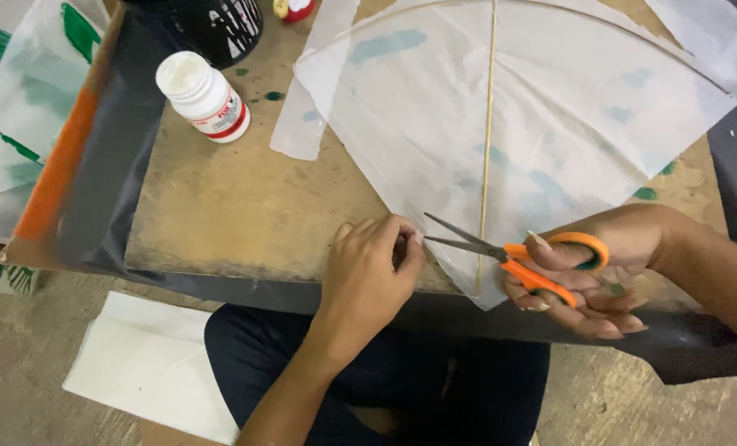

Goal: Trimming excess paper from a kite frame using scissors

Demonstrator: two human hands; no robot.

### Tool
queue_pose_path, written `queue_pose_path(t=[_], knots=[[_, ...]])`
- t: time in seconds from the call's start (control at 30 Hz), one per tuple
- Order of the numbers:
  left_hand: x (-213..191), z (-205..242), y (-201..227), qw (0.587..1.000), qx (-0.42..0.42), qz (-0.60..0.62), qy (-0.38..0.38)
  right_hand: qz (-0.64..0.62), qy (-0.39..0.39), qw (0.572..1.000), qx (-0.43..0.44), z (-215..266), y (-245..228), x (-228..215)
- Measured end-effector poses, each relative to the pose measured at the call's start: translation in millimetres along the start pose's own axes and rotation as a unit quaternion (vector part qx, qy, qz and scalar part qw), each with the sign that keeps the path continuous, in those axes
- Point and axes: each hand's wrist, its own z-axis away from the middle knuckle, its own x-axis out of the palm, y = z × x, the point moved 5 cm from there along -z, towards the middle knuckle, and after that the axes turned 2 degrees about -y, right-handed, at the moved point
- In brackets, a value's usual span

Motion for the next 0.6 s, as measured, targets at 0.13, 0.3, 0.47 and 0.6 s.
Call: queue_pose_path(t=[0.13,0.3,0.47,0.6], knots=[[0,0,0,1.0,0.001,-0.014,0.012,-0.028,0.009,1.0,0.003,-3,11,-10],[-3,1,0,1.0,0.003,0.014,0.013,0.011,-0.018,0.999,-0.024,-7,6,-1],[-2,2,0,1.0,0.005,0.023,0.018,-0.02,0.023,0.999,-0.025,-17,-3,14],[-11,3,6,0.998,0.01,0.045,0.031,0.04,0.133,0.989,-0.041,-28,-10,16]])
